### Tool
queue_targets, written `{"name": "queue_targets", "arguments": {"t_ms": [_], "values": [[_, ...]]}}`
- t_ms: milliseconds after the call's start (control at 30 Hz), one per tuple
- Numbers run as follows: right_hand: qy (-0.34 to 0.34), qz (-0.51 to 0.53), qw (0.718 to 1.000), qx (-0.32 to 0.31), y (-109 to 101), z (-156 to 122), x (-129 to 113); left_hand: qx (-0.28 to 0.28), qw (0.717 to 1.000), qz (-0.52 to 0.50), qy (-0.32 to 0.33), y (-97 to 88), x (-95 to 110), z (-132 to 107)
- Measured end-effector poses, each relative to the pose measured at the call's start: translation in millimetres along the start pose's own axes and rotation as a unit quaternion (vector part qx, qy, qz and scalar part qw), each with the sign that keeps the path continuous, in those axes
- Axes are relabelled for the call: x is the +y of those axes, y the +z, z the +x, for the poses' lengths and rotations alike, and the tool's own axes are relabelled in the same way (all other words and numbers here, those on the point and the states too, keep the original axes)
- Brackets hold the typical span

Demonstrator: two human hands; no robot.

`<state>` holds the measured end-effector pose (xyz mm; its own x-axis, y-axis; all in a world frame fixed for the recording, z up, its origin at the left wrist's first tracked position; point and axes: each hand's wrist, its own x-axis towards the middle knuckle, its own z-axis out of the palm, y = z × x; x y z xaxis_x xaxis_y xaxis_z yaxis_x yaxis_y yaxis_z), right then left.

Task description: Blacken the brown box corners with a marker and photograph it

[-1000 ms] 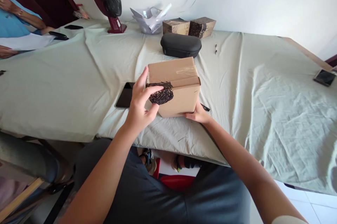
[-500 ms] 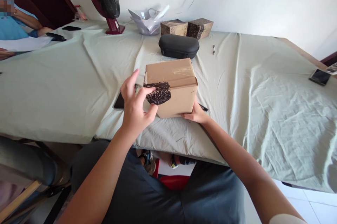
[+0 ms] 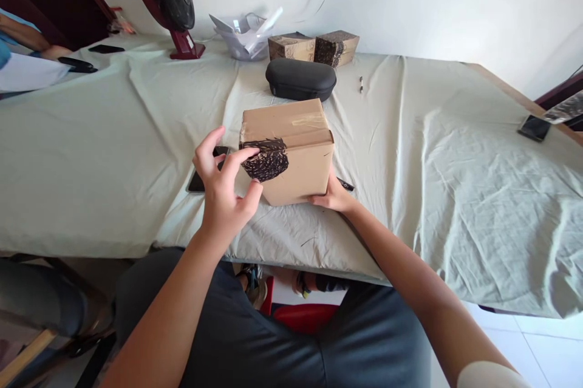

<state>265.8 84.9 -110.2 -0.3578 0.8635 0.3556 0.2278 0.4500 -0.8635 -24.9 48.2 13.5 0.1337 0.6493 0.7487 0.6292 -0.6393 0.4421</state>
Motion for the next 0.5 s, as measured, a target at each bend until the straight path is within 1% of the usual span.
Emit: {"name": "queue_targets", "arguments": {"t_ms": [200,500], "values": [[0.003,0.003,1.0,-0.002,-0.7,0.5,0.4,-0.013,0.999,0.033,0.016,0.7,0.9,5.1],[0.013,-0.024,1.0,-0.015,-2.5,0.6,-7.3,0.015,0.999,-0.027,0.015,3.2,-2.2,2.7]]}}
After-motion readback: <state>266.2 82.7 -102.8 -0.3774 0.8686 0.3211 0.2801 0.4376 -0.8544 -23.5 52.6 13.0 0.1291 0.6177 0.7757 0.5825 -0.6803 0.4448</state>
